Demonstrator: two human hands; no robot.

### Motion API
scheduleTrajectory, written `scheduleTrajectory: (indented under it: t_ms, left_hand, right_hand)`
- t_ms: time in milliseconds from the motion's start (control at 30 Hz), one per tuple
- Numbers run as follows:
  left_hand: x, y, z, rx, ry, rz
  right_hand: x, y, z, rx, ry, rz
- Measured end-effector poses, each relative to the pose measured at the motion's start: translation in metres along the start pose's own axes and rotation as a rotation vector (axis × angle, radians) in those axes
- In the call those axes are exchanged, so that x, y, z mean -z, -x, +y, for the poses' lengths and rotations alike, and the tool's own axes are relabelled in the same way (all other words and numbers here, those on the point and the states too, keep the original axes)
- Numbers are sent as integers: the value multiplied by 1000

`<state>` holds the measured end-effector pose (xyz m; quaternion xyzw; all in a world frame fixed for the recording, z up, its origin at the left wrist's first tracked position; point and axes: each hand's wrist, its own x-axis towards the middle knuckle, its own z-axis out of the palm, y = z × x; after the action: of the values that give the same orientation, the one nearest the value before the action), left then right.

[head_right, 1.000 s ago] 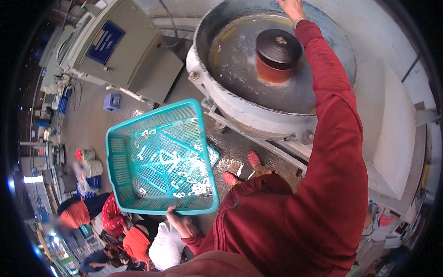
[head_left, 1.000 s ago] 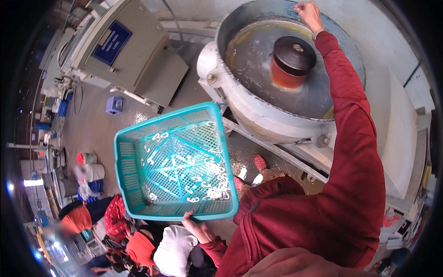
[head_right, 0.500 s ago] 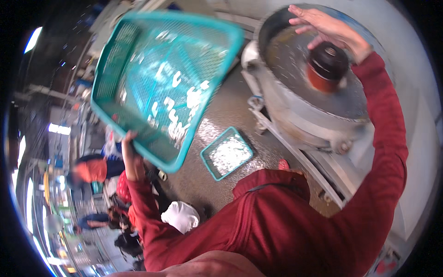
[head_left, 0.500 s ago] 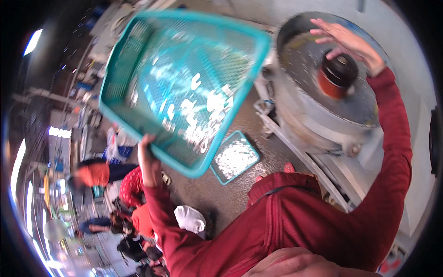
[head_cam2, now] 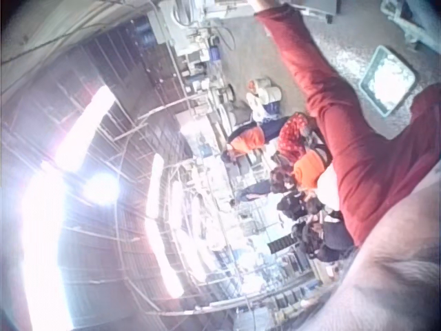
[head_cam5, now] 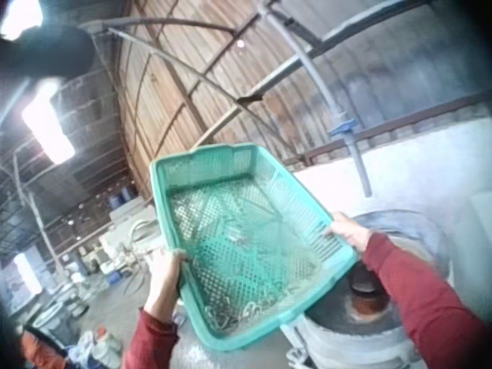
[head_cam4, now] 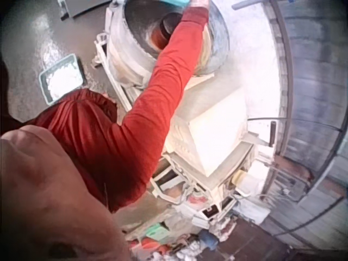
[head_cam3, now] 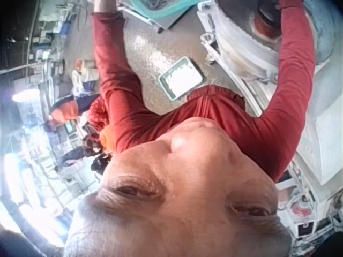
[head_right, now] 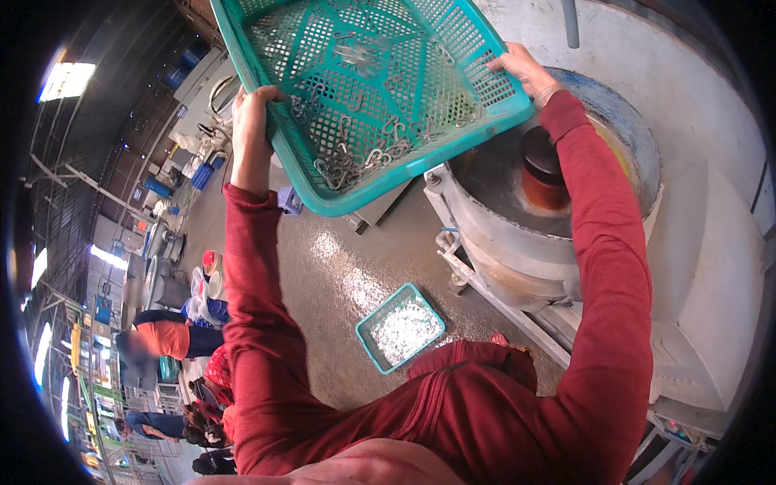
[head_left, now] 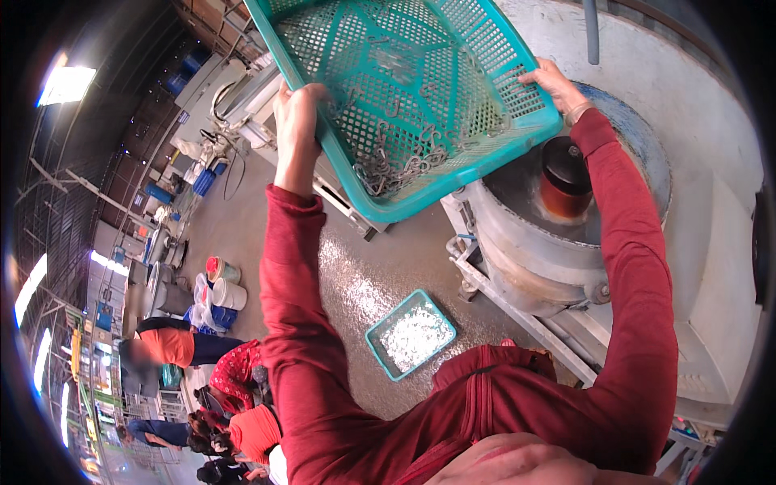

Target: The person picks up metal parts from a basket and drops them one at a time into a rotating centrifugal finishing machine filled with liquid. The person then empties the remaining parts from the basket into the machine.

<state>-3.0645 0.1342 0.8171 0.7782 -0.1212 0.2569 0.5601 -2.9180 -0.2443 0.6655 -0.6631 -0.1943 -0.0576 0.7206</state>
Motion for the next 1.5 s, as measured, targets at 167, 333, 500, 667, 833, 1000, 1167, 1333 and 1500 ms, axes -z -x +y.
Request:
scheduleTrajectory:
  t_ms: [167,333,500,667,833,1000,1167,1333,1500]
  left_hand:
    - [-63,-11,-5,-176,96,36]
    - [-105,1,2,-308,-233,137]
    - [-152,28,16,-498,-384,243]
    - [-186,47,31,-618,-446,143]
    - [-208,58,42,-499,-519,118]
    - [-220,60,46,-504,-597,130]
    - [-233,54,48,-497,-569,113]
    - [-233,50,57,-611,-643,91]
    - [-238,48,66,-661,-754,139]
  right_hand:
    - [23,-12,17,-37,50,94]
    - [40,-31,16,-240,309,78]
    - [47,-54,34,-170,396,198]
    - [39,-63,47,-295,658,93]
    - [36,-63,57,-101,496,236]
    - [43,-74,66,-333,425,325]
    - [44,-63,55,-169,307,211]
    - [33,-41,30,-121,164,141]
    - [29,-46,31,-218,257,214]
